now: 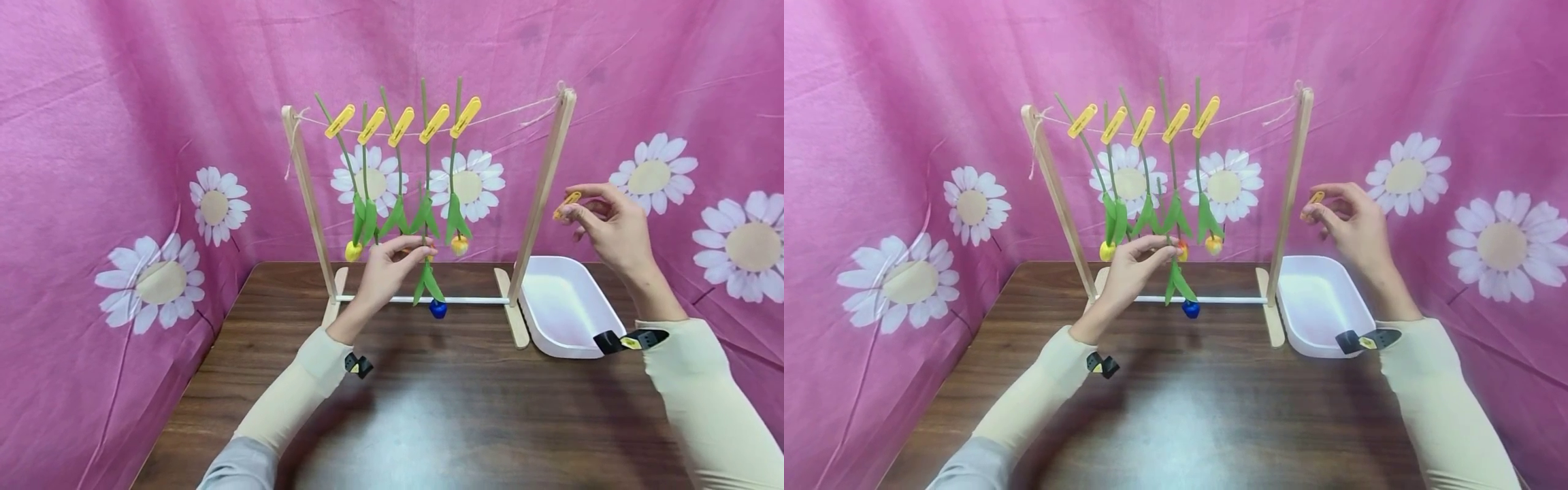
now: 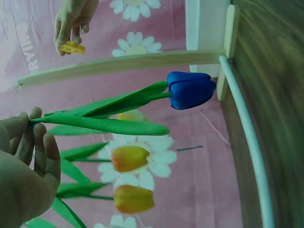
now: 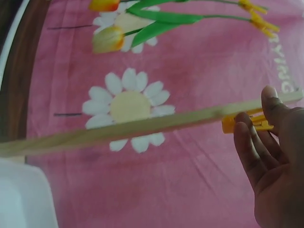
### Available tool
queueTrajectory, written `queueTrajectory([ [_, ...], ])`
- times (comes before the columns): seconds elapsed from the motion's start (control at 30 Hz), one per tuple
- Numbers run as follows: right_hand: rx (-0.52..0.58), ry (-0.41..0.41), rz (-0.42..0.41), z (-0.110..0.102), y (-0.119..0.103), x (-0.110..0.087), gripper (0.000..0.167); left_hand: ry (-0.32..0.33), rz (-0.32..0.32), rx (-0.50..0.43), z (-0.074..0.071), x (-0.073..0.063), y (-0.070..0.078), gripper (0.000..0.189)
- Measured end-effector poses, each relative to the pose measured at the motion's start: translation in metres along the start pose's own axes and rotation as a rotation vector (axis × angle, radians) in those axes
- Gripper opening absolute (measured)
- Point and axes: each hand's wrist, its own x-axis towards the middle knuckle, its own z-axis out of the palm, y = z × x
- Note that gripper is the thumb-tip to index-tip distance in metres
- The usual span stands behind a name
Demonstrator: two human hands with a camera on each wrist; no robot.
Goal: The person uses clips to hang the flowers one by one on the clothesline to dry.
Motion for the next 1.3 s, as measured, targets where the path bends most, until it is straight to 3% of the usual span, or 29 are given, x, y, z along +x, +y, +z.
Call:
queueTrajectory([
  [0.23, 0.313, 0.002, -0.052, 0.010, -0.014, 0.009, 0.034, -0.048, 0.031, -0.040, 0.020, 0.019, 0.014, 0.025],
  [0.37, 0.363, -0.021, -0.086, 0.020, -0.026, 0.014, 0.032, -0.072, 0.052, -0.087, 0.032, 0.031, 0.021, 0.025],
  [0.57, 0.301, -0.001, -0.108, 0.033, -0.042, 0.021, 0.025, -0.043, 0.045, -0.105, 0.045, 0.044, 0.026, 0.022],
  [0.87, 0.057, 0.076, -0.114, 0.045, -0.059, 0.038, 0.017, 0.004, 0.078, -0.055, 0.057, 0.069, 0.039, 0.021],
  [1.1, 0.077, 0.168, -0.154, 0.053, -0.070, 0.053, 0.008, 0.010, 0.033, -0.002, 0.067, 0.085, 0.049, 0.022],
  [1.3, 0.179, 0.161, -0.119, 0.057, -0.076, 0.065, 0.007, 0.059, 0.005, 0.086, 0.074, 0.093, 0.055, 0.024],
])
